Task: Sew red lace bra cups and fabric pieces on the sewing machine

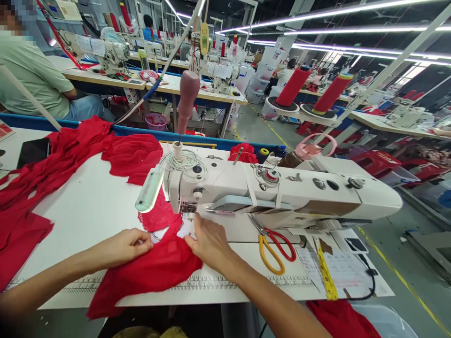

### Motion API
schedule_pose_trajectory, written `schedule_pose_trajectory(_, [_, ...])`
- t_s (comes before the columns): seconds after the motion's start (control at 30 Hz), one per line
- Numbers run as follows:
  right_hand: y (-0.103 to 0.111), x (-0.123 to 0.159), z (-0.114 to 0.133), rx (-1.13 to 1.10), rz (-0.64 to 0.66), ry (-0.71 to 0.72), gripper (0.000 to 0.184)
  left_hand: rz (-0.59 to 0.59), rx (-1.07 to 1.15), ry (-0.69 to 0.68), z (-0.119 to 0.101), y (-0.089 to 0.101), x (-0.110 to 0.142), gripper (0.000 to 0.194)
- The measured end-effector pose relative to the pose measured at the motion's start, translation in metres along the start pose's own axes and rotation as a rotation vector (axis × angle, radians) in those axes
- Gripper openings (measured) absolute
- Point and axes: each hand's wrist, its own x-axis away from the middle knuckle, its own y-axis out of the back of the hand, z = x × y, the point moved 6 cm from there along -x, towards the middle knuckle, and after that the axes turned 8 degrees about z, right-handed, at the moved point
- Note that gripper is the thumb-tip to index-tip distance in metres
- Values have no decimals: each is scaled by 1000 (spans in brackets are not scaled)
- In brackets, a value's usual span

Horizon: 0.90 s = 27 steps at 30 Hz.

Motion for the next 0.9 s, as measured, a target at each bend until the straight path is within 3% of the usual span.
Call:
schedule_pose_trajectory(0.1, [-7, 7, 22, 265, -83, 291, 37, -192, -156, -42, -17, 7, 2, 14])
schedule_pose_trajectory(0.17, [-14, 13, 31, 371, -103, 469, 40, -379, -330, -176, -34, 2, 5, 27])
schedule_pose_trajectory(0.27, [-18, 14, 30, 369, -116, 527, 34, -634, -598, -458, -51, -19, 12, 40])
schedule_pose_trajectory(0.4, [-17, 10, 27, 377, -119, 535, 28, -789, -710, -552, -40, -34, 14, 41])
schedule_pose_trajectory(0.5, [-15, 8, 26, 391, -101, 541, 26, -747, -702, -544, -27, -32, 14, 42])
schedule_pose_trajectory(0.73, [-15, 10, 24, 440, -52, 557, 38, -481, -710, -572, -6, -25, 13, 36])
schedule_pose_trajectory(0.9, [-16, 12, 19, 418, -75, 569, 40, -461, -719, -536, -5, -22, 14, 34])
